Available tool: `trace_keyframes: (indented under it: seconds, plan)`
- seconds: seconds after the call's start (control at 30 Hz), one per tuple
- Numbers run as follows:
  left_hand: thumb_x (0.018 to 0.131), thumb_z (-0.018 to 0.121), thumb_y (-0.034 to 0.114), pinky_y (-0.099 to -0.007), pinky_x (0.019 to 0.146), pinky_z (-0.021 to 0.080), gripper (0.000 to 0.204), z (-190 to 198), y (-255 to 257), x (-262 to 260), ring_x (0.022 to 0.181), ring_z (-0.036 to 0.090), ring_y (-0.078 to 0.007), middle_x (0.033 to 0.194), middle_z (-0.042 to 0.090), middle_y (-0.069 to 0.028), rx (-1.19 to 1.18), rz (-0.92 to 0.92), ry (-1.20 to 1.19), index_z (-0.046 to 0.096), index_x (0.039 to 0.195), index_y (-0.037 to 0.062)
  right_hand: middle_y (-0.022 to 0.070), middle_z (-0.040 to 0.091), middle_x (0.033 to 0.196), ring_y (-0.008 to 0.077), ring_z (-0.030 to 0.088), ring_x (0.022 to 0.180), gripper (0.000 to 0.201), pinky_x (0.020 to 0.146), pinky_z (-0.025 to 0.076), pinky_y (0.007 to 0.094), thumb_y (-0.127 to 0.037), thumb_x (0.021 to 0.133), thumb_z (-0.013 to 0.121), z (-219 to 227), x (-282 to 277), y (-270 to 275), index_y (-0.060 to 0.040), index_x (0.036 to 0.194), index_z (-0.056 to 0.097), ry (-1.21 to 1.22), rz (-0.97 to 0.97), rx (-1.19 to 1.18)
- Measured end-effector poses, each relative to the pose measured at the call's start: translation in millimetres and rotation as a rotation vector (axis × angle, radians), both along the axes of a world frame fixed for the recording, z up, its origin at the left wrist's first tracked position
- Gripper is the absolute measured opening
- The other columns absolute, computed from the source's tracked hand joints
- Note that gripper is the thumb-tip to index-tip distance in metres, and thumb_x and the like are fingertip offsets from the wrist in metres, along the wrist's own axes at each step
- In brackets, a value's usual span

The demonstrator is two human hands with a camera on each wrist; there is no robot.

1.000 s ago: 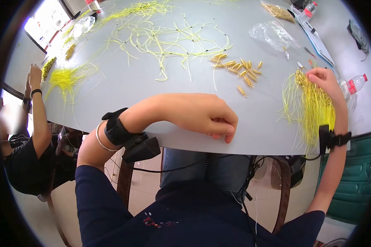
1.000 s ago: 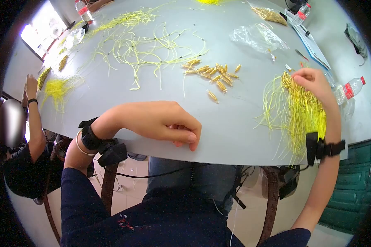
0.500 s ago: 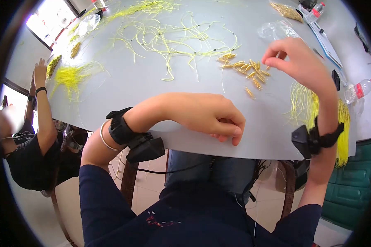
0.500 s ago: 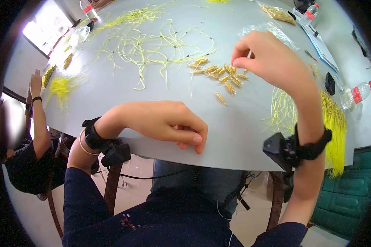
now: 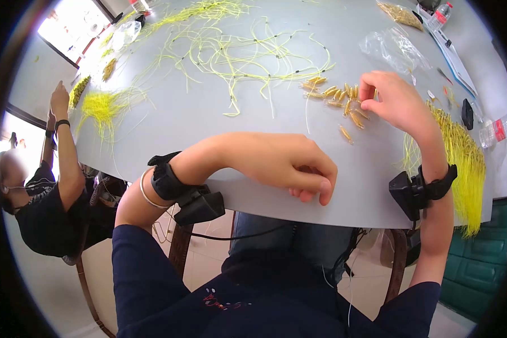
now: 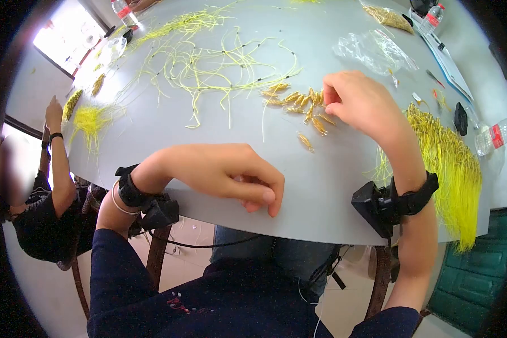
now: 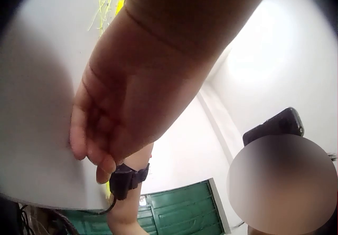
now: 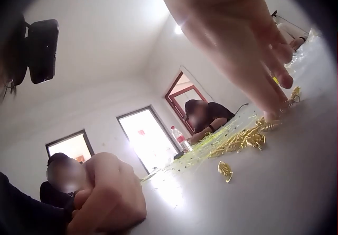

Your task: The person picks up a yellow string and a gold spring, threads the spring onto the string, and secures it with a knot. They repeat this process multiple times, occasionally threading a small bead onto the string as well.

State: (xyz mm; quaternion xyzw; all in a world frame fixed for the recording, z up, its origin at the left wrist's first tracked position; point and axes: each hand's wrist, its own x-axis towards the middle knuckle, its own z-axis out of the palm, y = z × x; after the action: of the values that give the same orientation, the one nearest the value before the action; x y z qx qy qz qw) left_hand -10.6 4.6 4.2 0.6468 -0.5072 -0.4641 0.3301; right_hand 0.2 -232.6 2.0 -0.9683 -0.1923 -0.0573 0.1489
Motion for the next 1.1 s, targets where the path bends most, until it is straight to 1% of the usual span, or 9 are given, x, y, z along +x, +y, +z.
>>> trace_keyframes:
  seconds: [0.2, 0.27, 0.4, 0.53, 0.77, 0.83, 0.93, 1.0, 1.1]
  plan:
    - [0.092, 0.049, 0.021, -0.0218, 0.059, 0.044, 0.021, -0.6, 0.9, 15.1, 0.067, 0.054, -0.0074, 0.069, 0.056, 0.0007, -0.156, 0.333, -0.03, 0.062, 0.092, 0.0037, 0.0086, 0.058, 0.067, 0.0178, 0.057, 0.062, 0.011, 0.059, 0.044, 0.028, -0.006, 0.073, 0.064, 18.8, -10.0, 3.0, -0.0002, 0.073, 0.055, 0.153, -0.034, 0.239]
    - [0.09, 0.053, 0.023, -0.0212, 0.059, 0.044, 0.021, -4.2, 0.1, 21.6, 0.07, 0.056, -0.0075, 0.073, 0.059, 0.0005, -0.289, 0.714, -0.096, 0.061, 0.096, 0.0036, 0.0073, 0.06, 0.069, 0.0154, 0.058, 0.064, 0.01, 0.06, 0.044, 0.0268, -0.007, 0.074, 0.065, 18.0, -11.0, 13.9, -0.0003, 0.075, 0.057, 0.121, 0.026, 0.37]
    - [0.088, 0.057, 0.025, -0.0212, 0.058, 0.044, 0.024, -8.2, 0.1, 25.1, 0.072, 0.057, -0.0073, 0.079, 0.062, -0.0009, -0.356, 0.763, -0.249, 0.06, 0.1, 0.0036, 0.0041, 0.063, 0.073, 0.0098, 0.059, 0.07, 0.013, 0.064, 0.046, 0.0238, -0.013, 0.078, 0.067, -0.7, -8.3, 37.8, -0.0009, 0.081, 0.063, 0.064, 0.175, 0.896]
    - [0.084, 0.061, 0.029, -0.0231, 0.057, 0.044, 0.025, -9.6, -1.6, 24.8, 0.069, 0.058, -0.0081, 0.078, 0.064, -0.0022, -0.397, 0.762, -0.21, 0.062, 0.092, 0.0051, 0.0049, 0.064, 0.077, 0.0089, 0.059, 0.071, 0.014, 0.066, 0.047, 0.0222, -0.013, 0.08, 0.065, -6.7, -16.3, 49.8, -0.0015, 0.087, 0.064, 0.249, 0.11, 1.079]
    - [0.086, 0.056, 0.026, -0.0203, 0.056, 0.04, 0.021, 1.7, 16.8, 47.8, 0.075, 0.059, -0.0074, 0.086, 0.064, -0.0014, -0.286, 0.752, -0.34, 0.059, 0.092, 0.0069, 0.0052, 0.064, 0.082, 0.0112, 0.058, 0.077, 0.011, 0.067, 0.046, 0.0243, -0.011, 0.084, 0.059, -15.9, -15.8, 58.0, -0.0018, 0.089, 0.064, 0.101, 0.096, 1.03]
    - [0.086, 0.055, 0.026, -0.0201, 0.055, 0.04, 0.02, 7.5, 21.6, 52.4, 0.075, 0.06, -0.0073, 0.086, 0.064, -0.0019, -0.297, 0.782, -0.34, 0.059, 0.093, 0.0076, 0.0063, 0.063, 0.086, 0.0185, 0.057, 0.084, 0.009, 0.073, 0.046, 0.0282, -0.008, 0.083, 0.057, -21.3, -16.8, 58.3, -0.0037, 0.088, 0.064, -0.131, 0.155, 0.668]
    - [0.085, 0.056, 0.027, -0.02, 0.056, 0.04, 0.019, 5.0, 25.3, 58.9, 0.075, 0.06, -0.0079, 0.087, 0.065, -0.0015, -0.318, 0.83, -0.385, 0.061, 0.088, 0.0092, 0.0075, 0.06, 0.088, 0.0251, 0.054, 0.089, 0.008, 0.079, 0.044, 0.0321, -0.007, 0.08, 0.057, -26.6, -15.1, 55.8, -0.0049, 0.085, 0.064, -0.163, 0.272, 0.552]
    - [0.082, 0.059, 0.027, -0.0214, 0.057, 0.042, 0.019, 0.2, 28.1, 64.5, 0.076, 0.06, -0.0098, 0.089, 0.065, -0.0003, -0.22, 0.84, -0.77, 0.064, 0.083, 0.0087, 0.0077, 0.06, 0.088, 0.0253, 0.053, 0.09, 0.008, 0.081, 0.044, 0.0327, -0.006, 0.08, 0.057, -26.2, -15.6, 55.8, -0.0046, 0.084, 0.063, -0.157, 0.274, 0.553]
    - [0.08, 0.062, 0.025, -0.0246, 0.062, 0.044, 0.017, 1.2, 31.7, 63.8, 0.079, 0.06, -0.0133, 0.093, 0.066, -0.0006, -0.198, 0.705, -0.922, 0.067, 0.079, 0.008, 0.0083, 0.06, 0.088, 0.0257, 0.052, 0.09, 0.008, 0.082, 0.043, 0.0333, -0.005, 0.079, 0.057, -26.5, -15.5, 55.1, -0.0043, 0.083, 0.063, -0.153, 0.263, 0.548]
